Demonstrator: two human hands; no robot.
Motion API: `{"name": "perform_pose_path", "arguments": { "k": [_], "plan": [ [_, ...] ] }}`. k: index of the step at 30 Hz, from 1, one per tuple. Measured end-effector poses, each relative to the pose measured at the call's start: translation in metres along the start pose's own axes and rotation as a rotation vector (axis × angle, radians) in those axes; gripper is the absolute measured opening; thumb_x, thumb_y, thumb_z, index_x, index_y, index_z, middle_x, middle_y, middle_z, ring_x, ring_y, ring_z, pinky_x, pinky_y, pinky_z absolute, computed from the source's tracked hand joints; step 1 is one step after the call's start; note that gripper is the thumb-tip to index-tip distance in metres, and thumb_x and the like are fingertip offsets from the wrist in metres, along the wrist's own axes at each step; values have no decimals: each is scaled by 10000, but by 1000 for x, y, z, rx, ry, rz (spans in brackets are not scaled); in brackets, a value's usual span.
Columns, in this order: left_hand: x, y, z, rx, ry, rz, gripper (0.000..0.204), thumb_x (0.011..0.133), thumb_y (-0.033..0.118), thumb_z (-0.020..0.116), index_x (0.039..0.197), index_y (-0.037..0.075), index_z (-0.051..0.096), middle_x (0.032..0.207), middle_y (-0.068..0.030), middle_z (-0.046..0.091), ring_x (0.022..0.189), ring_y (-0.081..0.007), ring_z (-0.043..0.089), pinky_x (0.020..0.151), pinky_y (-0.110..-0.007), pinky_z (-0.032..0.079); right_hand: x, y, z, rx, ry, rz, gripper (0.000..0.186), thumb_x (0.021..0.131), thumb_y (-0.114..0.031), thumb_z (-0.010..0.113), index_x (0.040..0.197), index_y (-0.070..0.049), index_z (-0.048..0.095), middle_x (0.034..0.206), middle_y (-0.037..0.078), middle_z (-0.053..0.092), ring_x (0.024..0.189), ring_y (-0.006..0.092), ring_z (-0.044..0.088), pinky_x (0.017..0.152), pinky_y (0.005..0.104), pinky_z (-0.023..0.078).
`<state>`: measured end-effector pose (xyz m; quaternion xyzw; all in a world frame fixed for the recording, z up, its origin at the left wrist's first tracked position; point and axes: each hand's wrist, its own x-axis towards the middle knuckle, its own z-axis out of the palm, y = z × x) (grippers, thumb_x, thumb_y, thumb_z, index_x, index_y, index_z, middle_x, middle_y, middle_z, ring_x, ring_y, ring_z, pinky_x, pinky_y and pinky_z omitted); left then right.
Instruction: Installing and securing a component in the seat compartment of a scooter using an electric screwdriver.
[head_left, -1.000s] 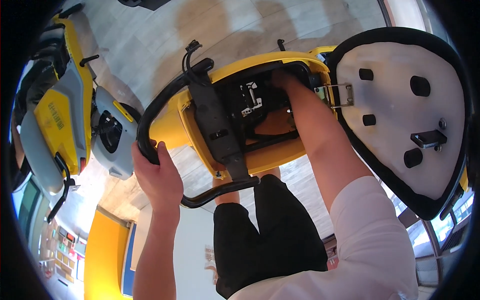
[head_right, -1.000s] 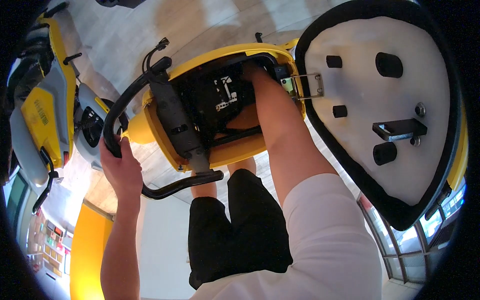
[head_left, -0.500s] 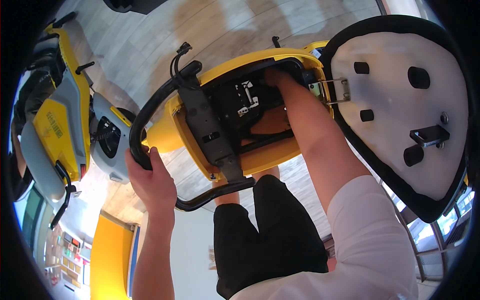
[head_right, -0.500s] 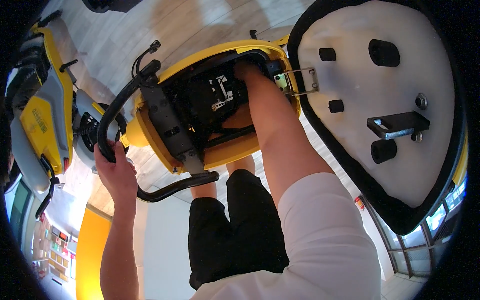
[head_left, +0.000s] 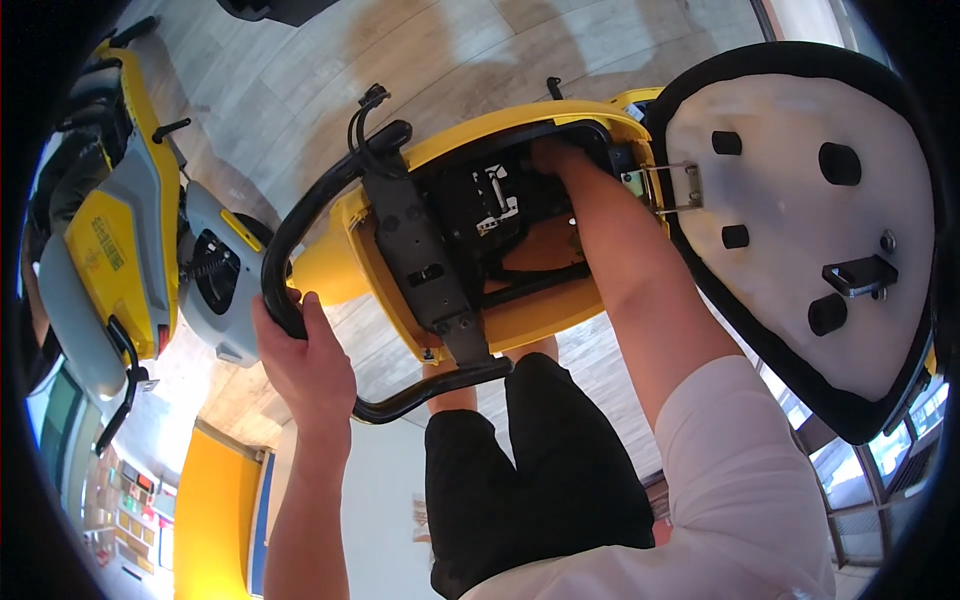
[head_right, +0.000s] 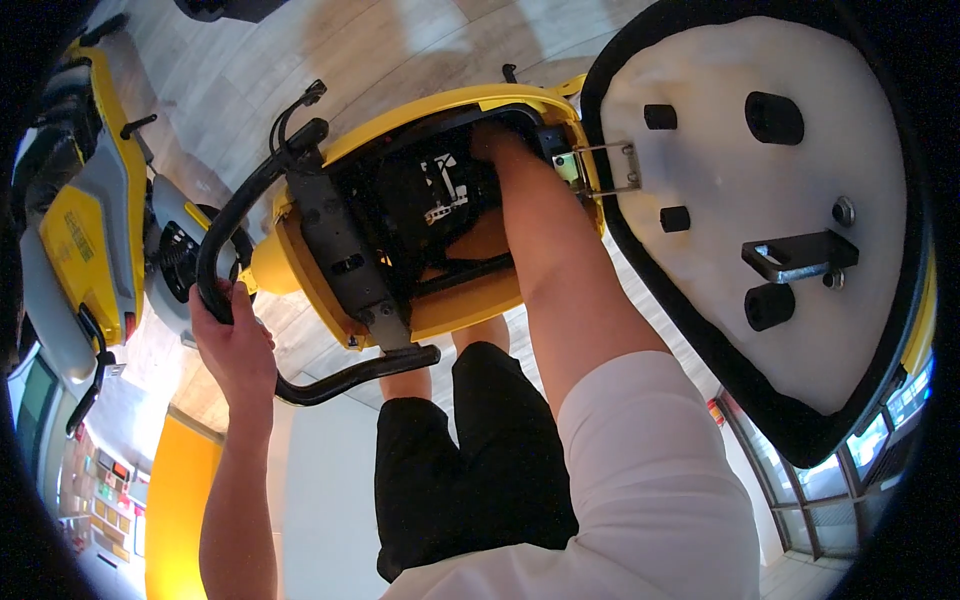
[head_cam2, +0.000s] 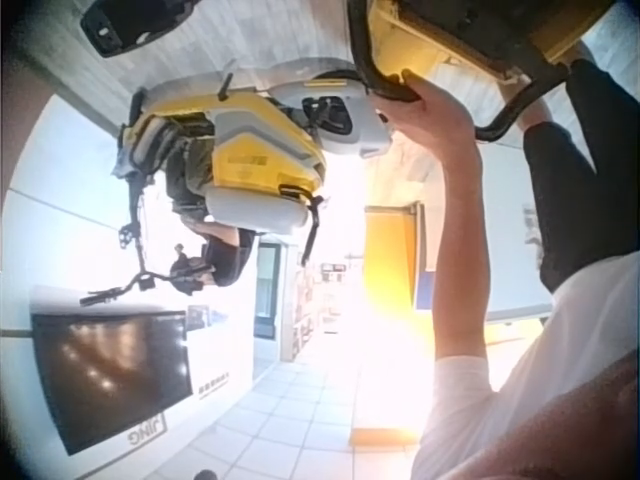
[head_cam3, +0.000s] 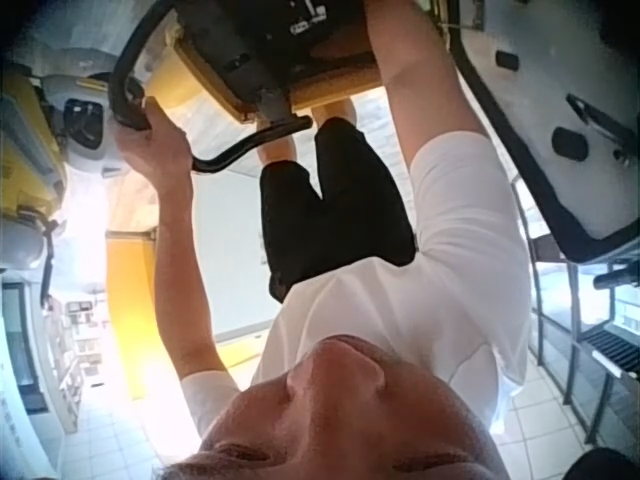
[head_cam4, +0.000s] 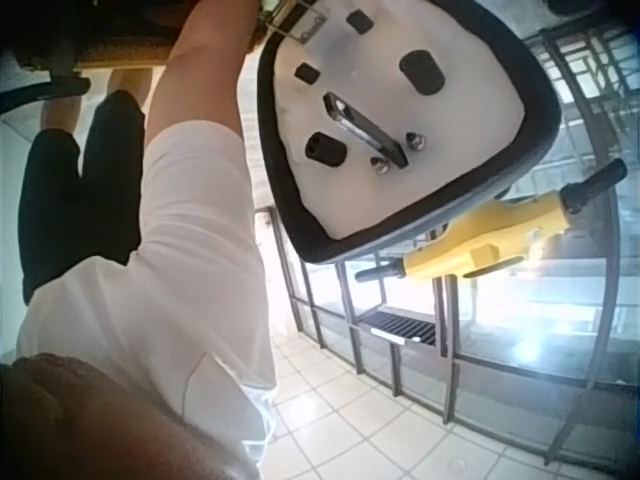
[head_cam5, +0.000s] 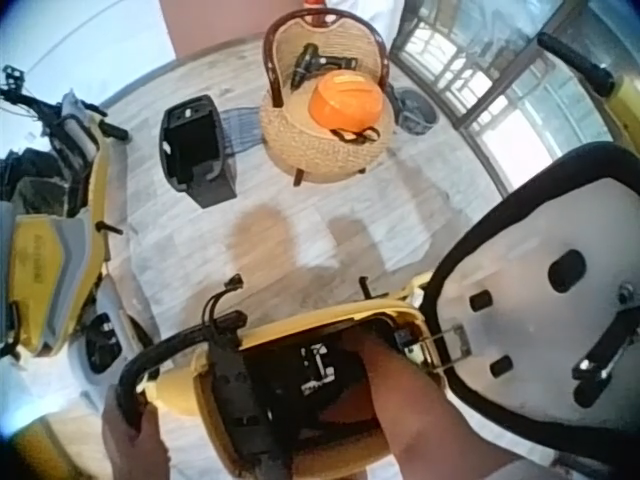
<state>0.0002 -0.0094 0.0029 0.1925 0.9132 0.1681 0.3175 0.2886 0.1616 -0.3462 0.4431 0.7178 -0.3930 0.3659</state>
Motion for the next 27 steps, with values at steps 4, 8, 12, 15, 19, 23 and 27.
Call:
{"name": "perform_pose_path", "arguments": {
  "k": [4, 8, 12, 15, 19, 23, 27],
  "plan": [
    [0, -1, 3, 4, 0, 11, 141, 908, 113, 545, 966, 0, 483, 781, -110, 543, 688, -191, 527, 666, -313, 427, -4, -9, 4, -4, -46, -17, 586, 786, -198, 616, 1312, 5, 458, 1387, 220, 426, 1293, 335, 407, 1091, 414, 324],
    [-3, 7, 2, -14, 2, -1, 145, 902, 101, 548, 984, -4, 491, 803, -122, 560, 717, -214, 547, 699, -322, 433, 2, 7, 6, 0, 273, -151, 437, 796, -93, 524, 1218, 14, 567, 1316, 221, 508, 1220, 342, 496, 1053, 410, 370],
    [1, 0, -2, -10, 18, 112, 156, 892, 81, 550, 1001, -17, 495, 826, -145, 574, 739, -282, 557, 719, -340, 439, -11, -24, -21, -80, 46, -125, 426, 803, -117, 509, 1203, 12, 575, 1317, 232, 502, 1209, 342, 504, 1042, 410, 377],
    [0, 4, -1, -96, 36, 168, 152, 870, 79, 581, 972, -13, 517, 799, -165, 572, 727, -281, 558, 690, -352, 448, -45, -42, -38, -137, 178, -254, 433, 814, -192, 482, 1173, 27, 586, 1269, 251, 528, 1192, 345, 513, 1033, 403, 381],
    [3, -9, -10, -91, -35, 79, 206, 859, 74, 564, 1032, -24, 511, 890, -264, 629, 854, -444, 605, 714, -464, 478, -115, -109, -58, -7, -68, -206, 308, 846, -261, 516, 947, -22, 683, 989, 244, 645, 940, 381, 624, 835, 458, 477],
    [4, 2, -12, -239, -141, 74, 224, 857, 104, 567, 1023, -27, 491, 829, -286, 627, 817, -476, 602, 679, -490, 483, -228, -171, -75, 815, 358, -182, 258, 922, -240, 568, 864, 7, 618, 643, 35, 552, 612, 90, 521, 574, 263, 432],
    [8, -18, -10, -341, -191, 128, 306, 869, 145, 554, 1087, -5, 400, 752, -287, 610, 737, -484, 594, 638, -540, 476, -325, -272, -26, 848, 740, -346, 67, 901, -82, 577, 873, -20, 572, 682, 27, 524, 641, 69, 503, 566, 235, 400]
  ]
}}
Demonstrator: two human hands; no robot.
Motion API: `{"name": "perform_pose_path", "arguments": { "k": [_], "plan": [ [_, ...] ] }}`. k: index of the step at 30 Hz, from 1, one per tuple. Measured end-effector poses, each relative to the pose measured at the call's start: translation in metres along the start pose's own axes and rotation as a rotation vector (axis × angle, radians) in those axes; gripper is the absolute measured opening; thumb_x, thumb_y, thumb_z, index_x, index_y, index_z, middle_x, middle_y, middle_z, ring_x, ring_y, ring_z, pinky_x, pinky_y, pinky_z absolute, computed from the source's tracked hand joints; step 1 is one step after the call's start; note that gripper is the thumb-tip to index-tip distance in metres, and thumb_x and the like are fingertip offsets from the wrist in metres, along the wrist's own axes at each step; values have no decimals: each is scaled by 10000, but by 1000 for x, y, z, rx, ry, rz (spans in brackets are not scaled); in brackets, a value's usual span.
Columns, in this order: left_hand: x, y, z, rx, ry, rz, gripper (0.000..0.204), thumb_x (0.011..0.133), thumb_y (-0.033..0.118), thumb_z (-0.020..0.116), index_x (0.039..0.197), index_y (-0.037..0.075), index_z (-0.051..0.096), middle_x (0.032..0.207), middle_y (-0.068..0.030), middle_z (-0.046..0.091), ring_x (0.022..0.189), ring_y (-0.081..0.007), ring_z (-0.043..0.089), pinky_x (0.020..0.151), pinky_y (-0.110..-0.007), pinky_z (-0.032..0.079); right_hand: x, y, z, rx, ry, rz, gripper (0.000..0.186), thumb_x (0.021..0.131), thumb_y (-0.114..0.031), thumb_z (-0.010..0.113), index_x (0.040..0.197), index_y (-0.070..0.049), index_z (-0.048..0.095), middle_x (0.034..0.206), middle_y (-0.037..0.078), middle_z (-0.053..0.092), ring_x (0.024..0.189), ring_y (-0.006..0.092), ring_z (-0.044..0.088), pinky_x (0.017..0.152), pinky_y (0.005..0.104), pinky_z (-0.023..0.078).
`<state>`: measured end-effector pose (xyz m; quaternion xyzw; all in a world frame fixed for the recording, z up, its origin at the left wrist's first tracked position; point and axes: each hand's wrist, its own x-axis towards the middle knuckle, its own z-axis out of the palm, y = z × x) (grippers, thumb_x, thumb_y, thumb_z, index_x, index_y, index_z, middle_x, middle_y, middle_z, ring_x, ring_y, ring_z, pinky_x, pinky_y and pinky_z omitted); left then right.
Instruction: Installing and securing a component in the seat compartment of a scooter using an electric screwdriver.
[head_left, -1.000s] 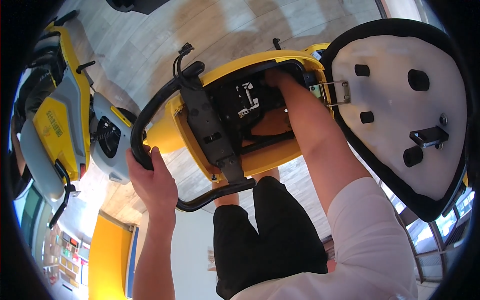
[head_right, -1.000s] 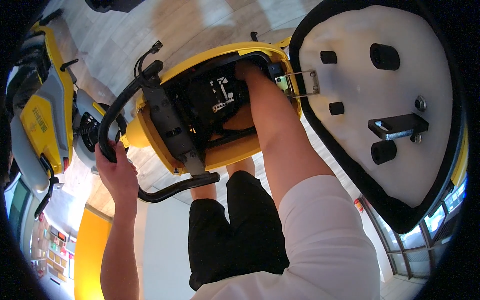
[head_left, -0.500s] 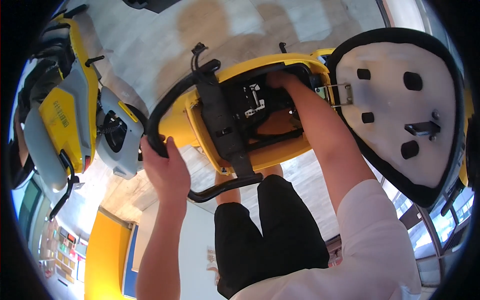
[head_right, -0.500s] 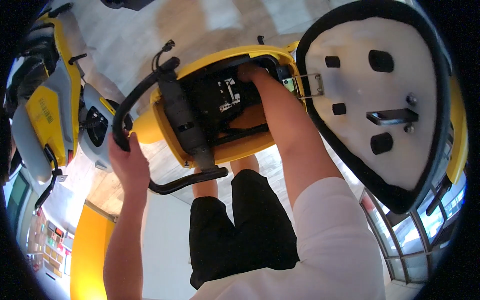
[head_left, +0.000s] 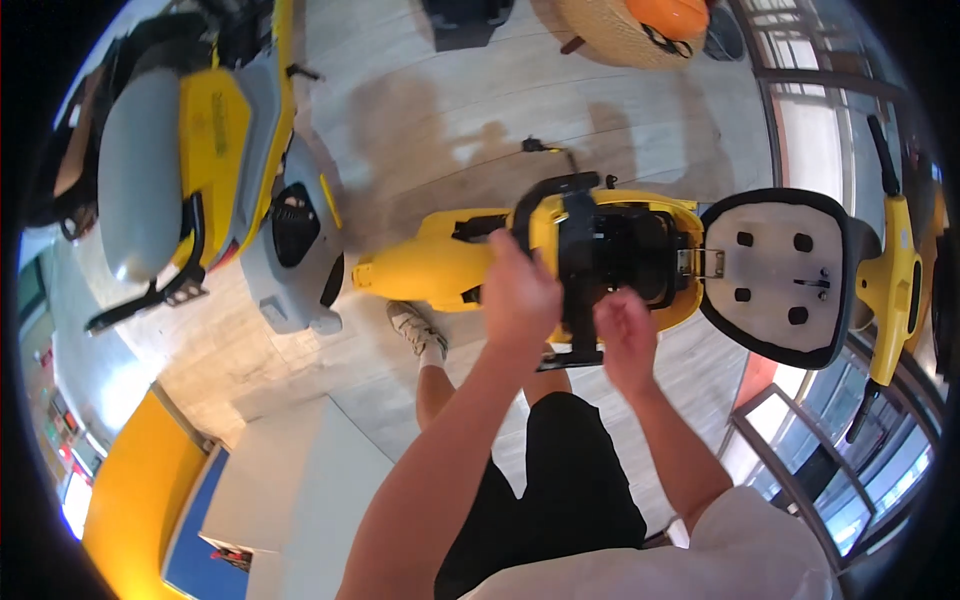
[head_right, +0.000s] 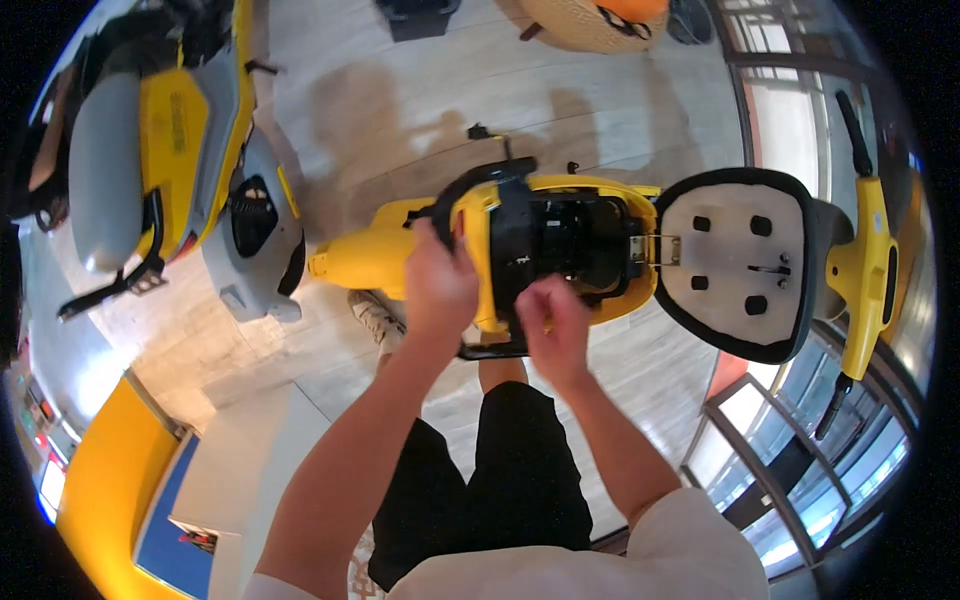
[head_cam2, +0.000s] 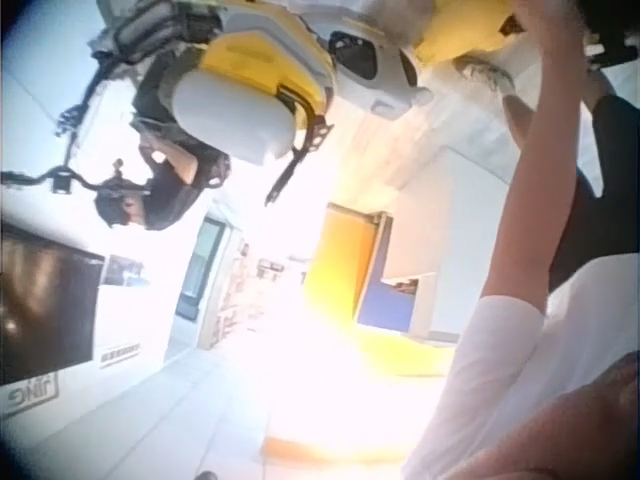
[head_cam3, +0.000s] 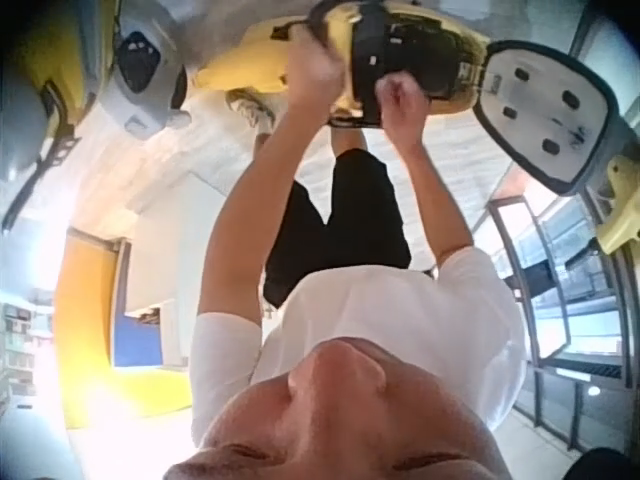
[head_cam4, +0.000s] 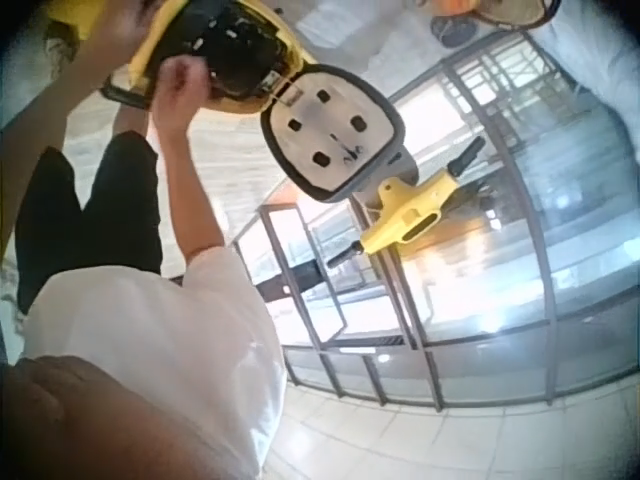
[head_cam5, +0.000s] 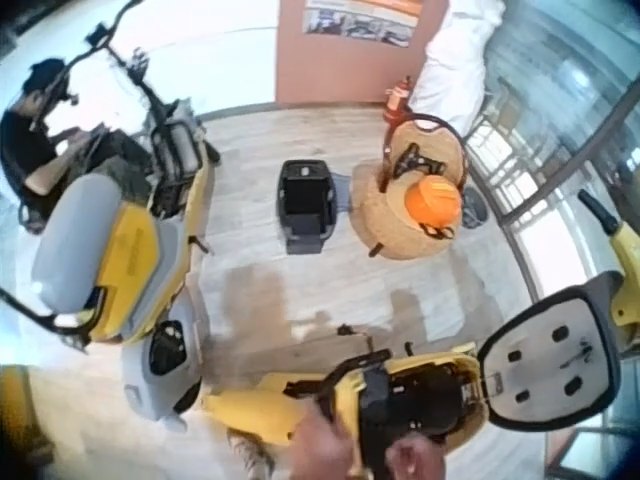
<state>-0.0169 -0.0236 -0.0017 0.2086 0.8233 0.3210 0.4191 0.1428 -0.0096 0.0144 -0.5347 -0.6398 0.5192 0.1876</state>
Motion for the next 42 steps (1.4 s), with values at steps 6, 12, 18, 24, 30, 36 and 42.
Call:
{"name": "perform_pose_path", "arguments": {
  "k": [6, 12, 18, 24, 30, 36, 42],
  "plan": [
    [0, 0, 2, -275, -76, 11, 289, 860, 112, 544, 1050, -33, 382, 735, -254, 612, 704, -453, 603, 661, -533, 472, -69, 57, 72, -288, 8, -81, 381, 709, -228, 766, 973, -33, 573, 807, 84, 615, 762, 213, 614, 702, 343, 471],
    [1, -9, -8, -442, -161, 71, 274, 894, 122, 512, 1060, -38, 364, 778, -238, 611, 684, -403, 620, 599, -473, 499, -62, 127, 81, -927, 729, -274, 141, 758, -73, 703, 722, -40, 571, 651, 19, 564, 647, 153, 572, 578, 305, 429],
    [4, -28, -3, -464, -222, 84, 289, 902, 128, 518, 1082, -38, 365, 812, -223, 613, 689, -379, 631, 582, -442, 514, -72, 100, 116, -942, 642, -263, 143, 760, -66, 699, 718, -40, 565, 649, 17, 557, 640, 149, 562, 572, 301, 422],
    [4, -15, -3, -467, -266, 95, 282, 902, 135, 525, 1064, -30, 364, 814, -221, 612, 686, -375, 635, 573, -435, 524, -69, 95, 91, -935, 635, -240, 147, 763, -57, 695, 712, -41, 558, 646, 14, 549, 632, 144, 551, 566, 297, 414],
    [6, -15, -6, -435, -276, 82, 276, 898, 137, 529, 1051, -23, 365, 796, -214, 609, 677, -369, 635, 567, -429, 527, -69, 96, 81, -875, 613, -207, 151, 766, -49, 690, 707, -41, 551, 643, 12, 540, 624, 139, 539, 560, 293, 405],
    [7, -18, -1, -447, -242, 96, 259, 901, 132, 524, 1039, -21, 366, 769, -207, 607, 674, -361, 636, 564, -420, 527, -73, 116, 62, -820, 549, -183, 157, 768, -40, 685, 702, -42, 543, 640, 9, 532, 616, 135, 527, 553, 289, 397],
    [7, -17, -7, -458, -275, 90, 262, 905, 134, 523, 1037, -26, 364, 770, -219, 608, 678, -365, 636, 563, -417, 530, -67, 108, 61, -768, 479, -179, 163, 771, -32, 681, 696, -42, 536, 637, 7, 523, 609, 130, 515, 547, 285, 388]
  ]
}}
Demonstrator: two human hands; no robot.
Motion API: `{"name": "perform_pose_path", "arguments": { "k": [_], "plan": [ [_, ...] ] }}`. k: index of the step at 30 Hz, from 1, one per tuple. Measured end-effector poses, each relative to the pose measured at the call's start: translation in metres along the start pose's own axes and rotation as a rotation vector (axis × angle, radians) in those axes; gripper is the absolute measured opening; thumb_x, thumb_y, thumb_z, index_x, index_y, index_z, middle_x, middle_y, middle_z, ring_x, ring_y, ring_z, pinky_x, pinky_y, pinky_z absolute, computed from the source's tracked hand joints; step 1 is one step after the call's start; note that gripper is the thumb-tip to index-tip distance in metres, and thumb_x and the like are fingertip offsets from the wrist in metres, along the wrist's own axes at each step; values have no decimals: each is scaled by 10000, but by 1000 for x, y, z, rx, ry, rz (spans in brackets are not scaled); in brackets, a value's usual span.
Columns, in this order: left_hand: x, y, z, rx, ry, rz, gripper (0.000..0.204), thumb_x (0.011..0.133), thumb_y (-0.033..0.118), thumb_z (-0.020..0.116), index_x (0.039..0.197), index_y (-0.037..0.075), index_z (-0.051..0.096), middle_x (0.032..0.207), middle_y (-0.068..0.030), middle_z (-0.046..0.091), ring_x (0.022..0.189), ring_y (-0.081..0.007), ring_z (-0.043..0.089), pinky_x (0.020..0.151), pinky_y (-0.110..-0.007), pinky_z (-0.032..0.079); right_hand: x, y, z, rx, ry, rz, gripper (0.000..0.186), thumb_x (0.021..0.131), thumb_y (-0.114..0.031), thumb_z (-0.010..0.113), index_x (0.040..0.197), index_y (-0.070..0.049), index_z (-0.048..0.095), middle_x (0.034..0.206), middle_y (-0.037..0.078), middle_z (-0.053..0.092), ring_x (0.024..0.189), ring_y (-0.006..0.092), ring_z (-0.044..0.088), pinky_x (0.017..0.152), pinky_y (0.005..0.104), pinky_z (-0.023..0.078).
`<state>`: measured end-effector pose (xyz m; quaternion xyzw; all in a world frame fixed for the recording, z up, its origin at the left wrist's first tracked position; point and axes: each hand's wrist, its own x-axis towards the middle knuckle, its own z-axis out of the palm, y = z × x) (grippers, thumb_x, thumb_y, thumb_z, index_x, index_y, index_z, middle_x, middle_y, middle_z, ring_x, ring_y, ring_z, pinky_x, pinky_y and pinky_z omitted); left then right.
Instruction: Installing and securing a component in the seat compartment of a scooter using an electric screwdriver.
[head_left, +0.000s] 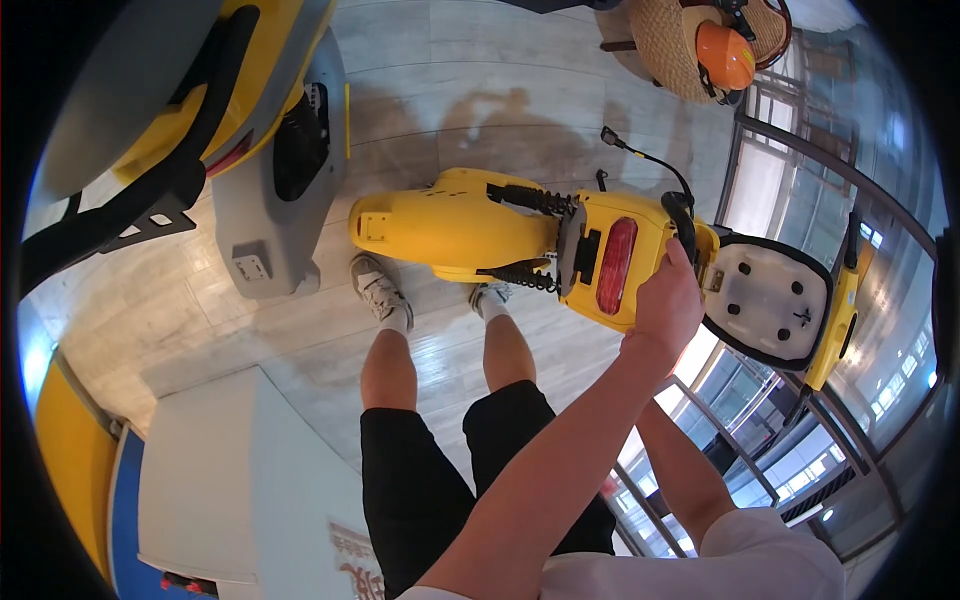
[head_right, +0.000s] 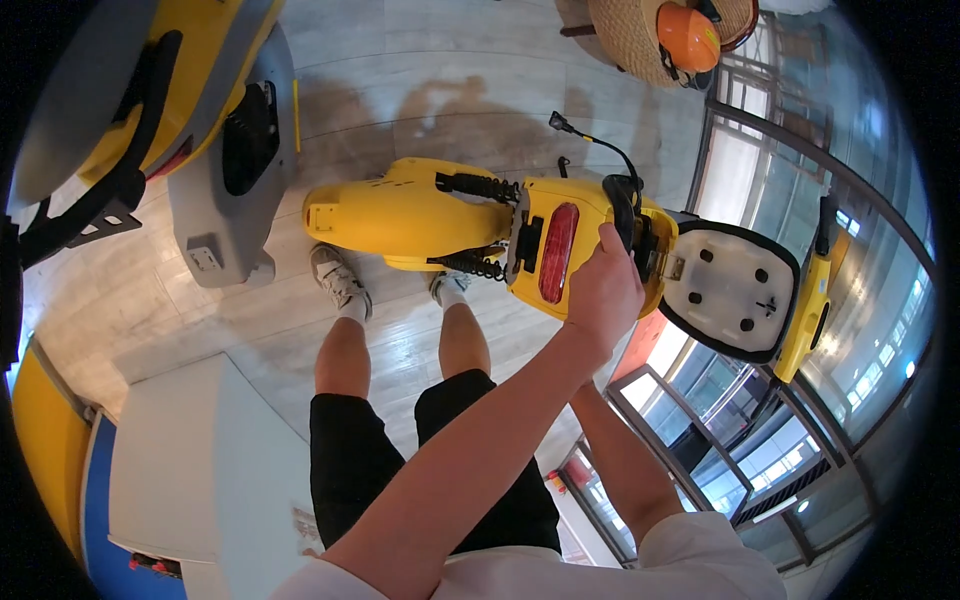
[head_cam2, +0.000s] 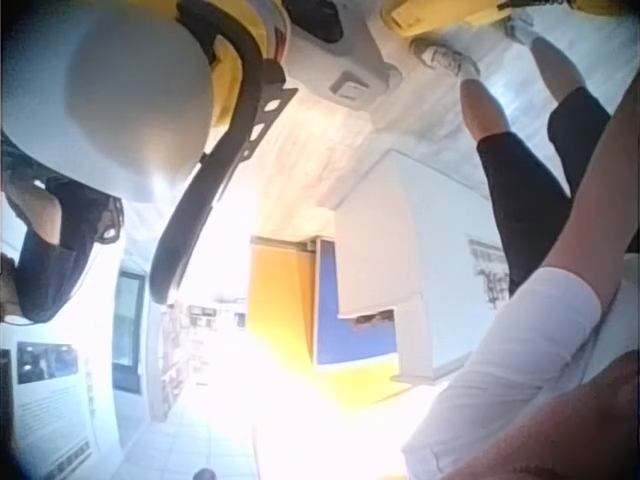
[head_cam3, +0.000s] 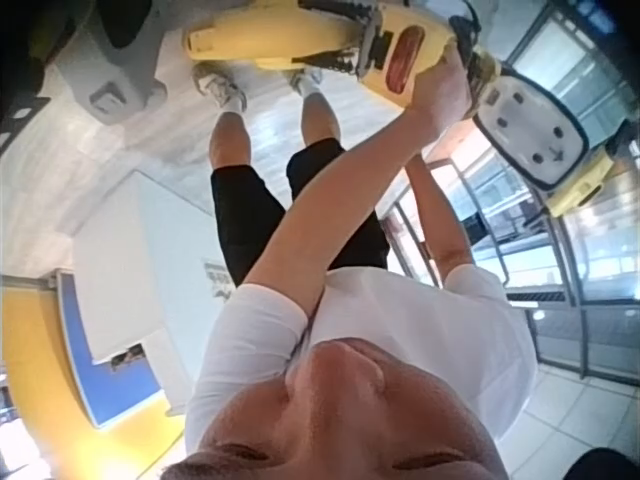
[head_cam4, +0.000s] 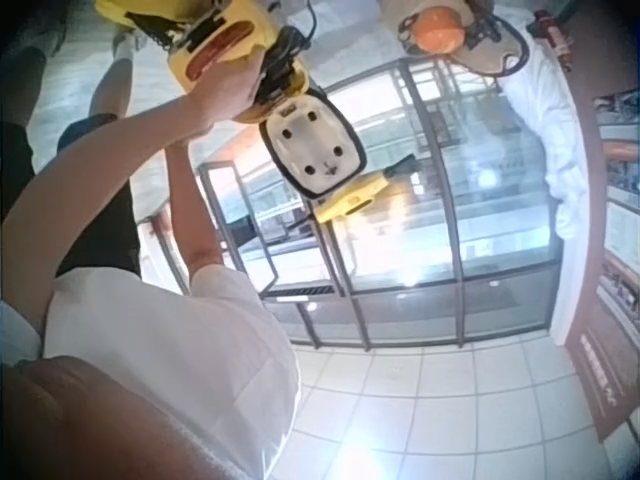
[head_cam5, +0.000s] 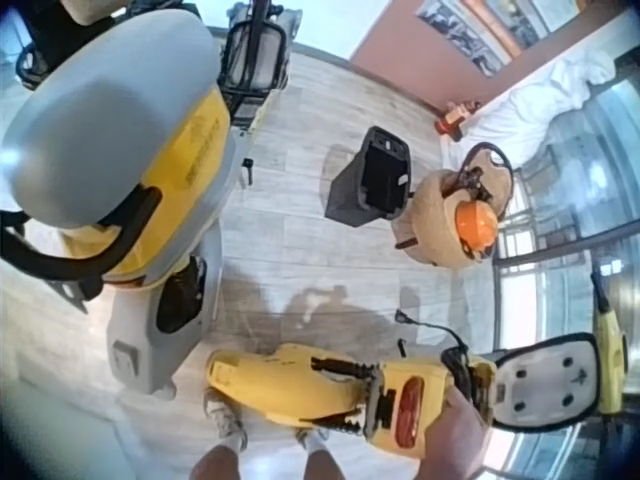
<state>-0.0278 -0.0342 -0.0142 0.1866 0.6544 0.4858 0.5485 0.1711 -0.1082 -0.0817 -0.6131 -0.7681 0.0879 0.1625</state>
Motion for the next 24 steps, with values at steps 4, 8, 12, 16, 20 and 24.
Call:
{"name": "perform_pose_path", "arguments": {
  "k": [4, 8, 12, 16, 20, 24],
  "plan": [
    [3, -2, 0, 1, -99, -62, 506, 759, 76, 669, 1139, -36, 353, 933, -215, 586, 768, -367, 649, 622, -407, 551, 6, -6, -1, 44, -36, -5, 168, 773, -26, 678, 692, -42, 531, 635, 5, 518, 603, 127, 508, 542, 282, 383],
    [0, -1, 1, -2, 10, 12, 276, 899, 129, 532, 1045, -32, 363, 768, -222, 610, 672, -366, 640, 560, -417, 533, 10, -15, -5, 81, -65, 0, 172, 775, -20, 674, 689, -43, 527, 633, 4, 512, 598, 124, 500, 538, 279, 377],
    [0, -3, 3, 20, 24, 21, 276, 892, 122, 540, 1039, -35, 367, 755, -214, 608, 659, -360, 638, 546, -403, 531, 13, -35, -5, 125, -95, 16, 177, 777, -14, 671, 685, -43, 522, 631, 2, 506, 593, 121, 492, 534, 277, 371],
    [0, -2, 5, 25, 52, 46, 273, 891, 120, 541, 1033, -41, 371, 735, -206, 599, 641, -355, 632, 529, -395, 524, 22, -73, -6, 171, -116, 32, 183, 778, -9, 668, 682, -43, 517, 629, 0, 501, 588, 118, 484, 530, 274, 366],
    [0, -3, 4, 28, 88, 63, 275, 892, 122, 538, 1030, -49, 372, 731, -207, 598, 628, -355, 629, 515, -395, 522, 26, -96, -8, 226, -139, 51, 188, 780, -3, 665, 678, -44, 512, 627, -1, 495, 582, 115, 476, 525, 271, 360],
    [0, -9, -5, -100, 5, -1, 301, 891, 157, 567, 1079, -9, 400, 790, -206, 609, 732, -354, 634, 605, -409, 510, 9, -66, -16, 267, -168, 82, 194, 782, 3, 662, 674, -44, 508, 625, -3, 489, 577, 112, 468, 521, 268, 354]
  ]
}}
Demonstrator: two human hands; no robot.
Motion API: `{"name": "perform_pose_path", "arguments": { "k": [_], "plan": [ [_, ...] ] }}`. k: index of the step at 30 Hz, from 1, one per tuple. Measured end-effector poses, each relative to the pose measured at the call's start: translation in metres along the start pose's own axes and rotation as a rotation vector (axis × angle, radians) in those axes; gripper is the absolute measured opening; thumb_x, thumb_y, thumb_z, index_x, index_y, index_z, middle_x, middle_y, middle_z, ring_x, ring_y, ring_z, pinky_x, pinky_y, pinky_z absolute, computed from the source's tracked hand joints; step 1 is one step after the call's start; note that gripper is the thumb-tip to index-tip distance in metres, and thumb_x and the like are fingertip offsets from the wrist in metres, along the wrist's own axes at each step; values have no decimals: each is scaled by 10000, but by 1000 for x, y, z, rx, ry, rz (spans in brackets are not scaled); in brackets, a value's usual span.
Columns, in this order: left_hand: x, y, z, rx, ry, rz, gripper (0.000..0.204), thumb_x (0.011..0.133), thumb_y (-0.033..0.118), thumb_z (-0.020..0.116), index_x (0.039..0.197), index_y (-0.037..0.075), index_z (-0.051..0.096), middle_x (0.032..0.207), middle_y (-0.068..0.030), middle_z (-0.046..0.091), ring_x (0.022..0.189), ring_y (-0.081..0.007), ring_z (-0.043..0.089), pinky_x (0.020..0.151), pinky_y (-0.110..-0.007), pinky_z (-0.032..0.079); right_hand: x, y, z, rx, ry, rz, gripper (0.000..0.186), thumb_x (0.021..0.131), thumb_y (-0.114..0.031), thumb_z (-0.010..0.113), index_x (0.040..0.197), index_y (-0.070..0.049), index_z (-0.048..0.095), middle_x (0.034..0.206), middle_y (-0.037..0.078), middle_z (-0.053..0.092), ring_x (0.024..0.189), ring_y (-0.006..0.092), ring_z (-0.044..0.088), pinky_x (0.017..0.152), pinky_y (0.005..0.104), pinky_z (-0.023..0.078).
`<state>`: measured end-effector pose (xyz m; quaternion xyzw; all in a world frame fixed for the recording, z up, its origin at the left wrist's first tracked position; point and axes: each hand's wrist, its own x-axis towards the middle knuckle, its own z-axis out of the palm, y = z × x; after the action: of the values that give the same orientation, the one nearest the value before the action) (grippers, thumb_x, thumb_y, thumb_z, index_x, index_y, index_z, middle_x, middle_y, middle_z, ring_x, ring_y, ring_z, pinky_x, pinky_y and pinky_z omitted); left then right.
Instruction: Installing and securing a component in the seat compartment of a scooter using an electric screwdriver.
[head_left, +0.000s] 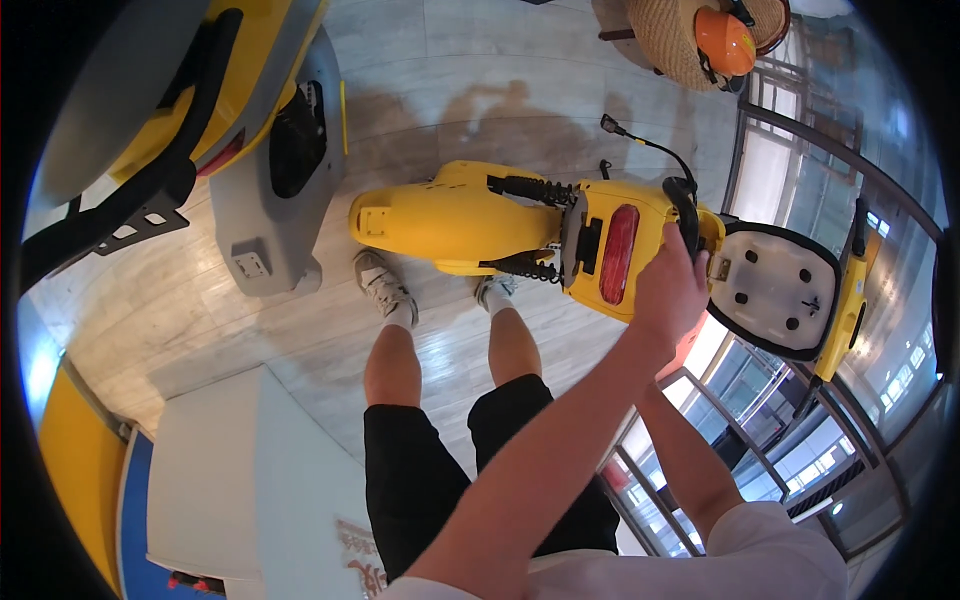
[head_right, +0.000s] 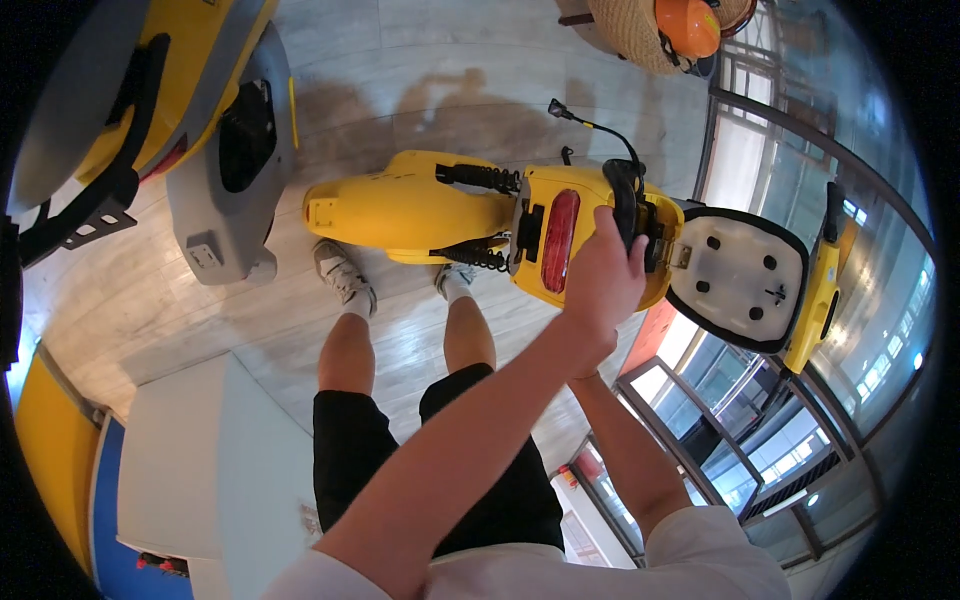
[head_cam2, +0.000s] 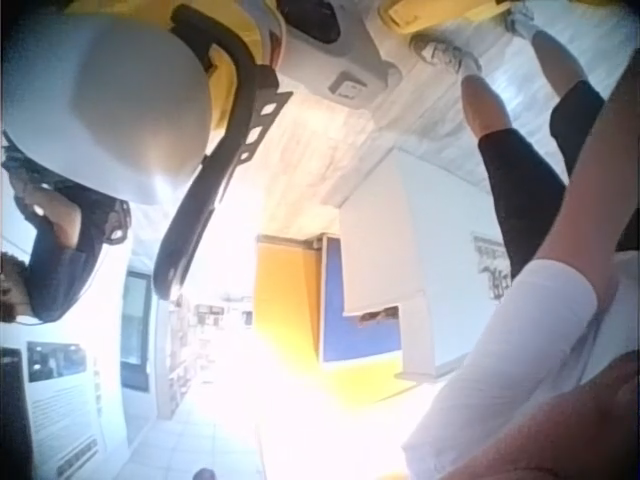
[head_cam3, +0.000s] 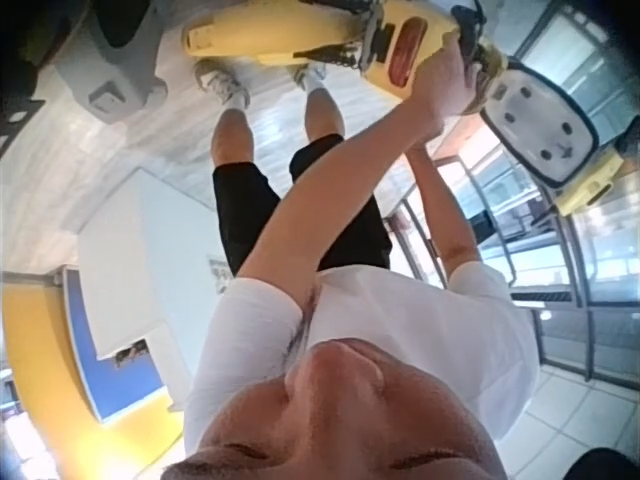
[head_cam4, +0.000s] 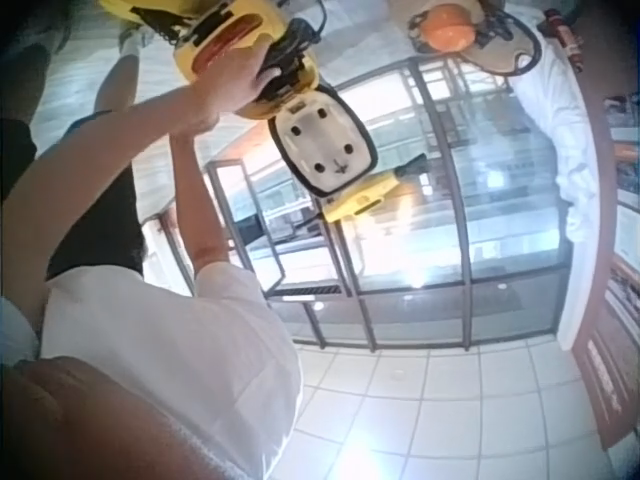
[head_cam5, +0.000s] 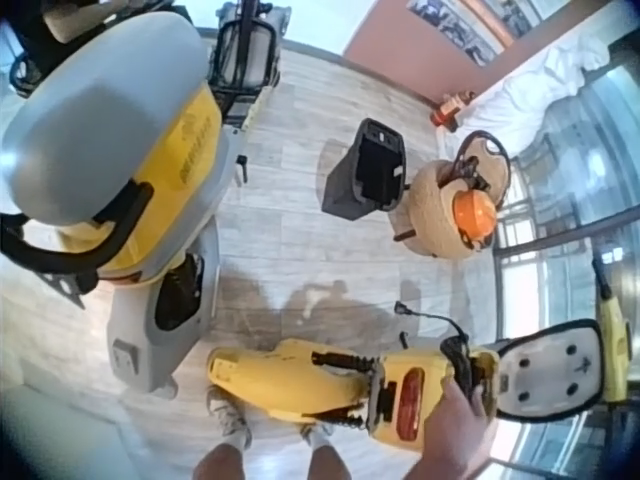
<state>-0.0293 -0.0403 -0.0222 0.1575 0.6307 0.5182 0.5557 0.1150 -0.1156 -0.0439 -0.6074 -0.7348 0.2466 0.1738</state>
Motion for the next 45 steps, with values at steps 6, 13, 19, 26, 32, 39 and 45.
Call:
{"name": "perform_pose_path", "arguments": {
  "k": [6, 13, 19, 26, 32, 39, 45],
  "plan": [
    [-27, -156, -75, 19, 230, -256, 259, 874, 254, 634, 1007, 40, 575, 868, -138, 646, 794, -279, 623, 717, -385, 485, 8, 12, -10, 38, -17, -44, 282, 799, 26, 639, 638, -58, 423, 601, -9, 414, 533, 98, 378, 489, 255, 294],
    [-51, -236, -74, -115, -13, -849, 490, 815, 329, 710, 1093, -47, 564, 964, -154, 680, 775, -282, 656, 632, -357, 532, 3, 15, -13, 94, -16, -151, 240, 761, 51, 665, 739, -48, 448, 620, 36, 484, 528, 123, 457, 510, 247, 355],
    [-20, -295, -53, 229, 98, -373, 625, 755, 342, 769, 1186, -58, 555, 1084, -197, 658, 956, -286, 655, 697, -331, 541, -1, 1, -5, 50, -156, -247, 271, 774, 119, 606, 888, -23, 405, 736, 60, 489, 631, 115, 478, 589, 237, 386],
    [-16, -276, -29, 308, 115, -390, 518, 692, 359, 798, 1029, -6, 652, 1003, -224, 634, 993, -350, 611, 860, -395, 482, 2, 9, -4, 64, 20, -256, 230, 738, -72, 714, 778, -29, 492, 580, 30, 483, 446, 152, 486, 450, 245, 339],
    [-13, -268, -18, 323, 181, -420, 462, 689, 297, 808, 980, -17, 635, 1005, -225, 616, 968, -362, 601, 832, -411, 480, 0, 20, -16, 24, -202, -406, 638, 769, 132, 609, 1288, 33, 252, 831, 98, 479, 656, 120, 466, 583, 228, 386],
    [-10, -258, 9, 479, 235, -465, 359, 785, 196, 703, 989, -71, 576, 1048, -304, 533, 964, -441, 573, 828, -444, 477, -7, 33, -13, 76, -203, -452, 676, 770, 135, 609, 1316, 35, 224, 845, 105, 481, 654, 101, 462, 494, 183, 360],
    [-12, -256, -3, 541, 156, -517, 340, 811, 214, 689, 1018, -37, 586, 1064, -261, 551, 1013, -404, 574, 852, -428, 477, -1, 16, -11, 87, -127, -460, 537, 775, 107, 623, 1225, 44, 337, 808, 75, 491, 615, 79, 464, 472, 182, 354]
  ]
}}
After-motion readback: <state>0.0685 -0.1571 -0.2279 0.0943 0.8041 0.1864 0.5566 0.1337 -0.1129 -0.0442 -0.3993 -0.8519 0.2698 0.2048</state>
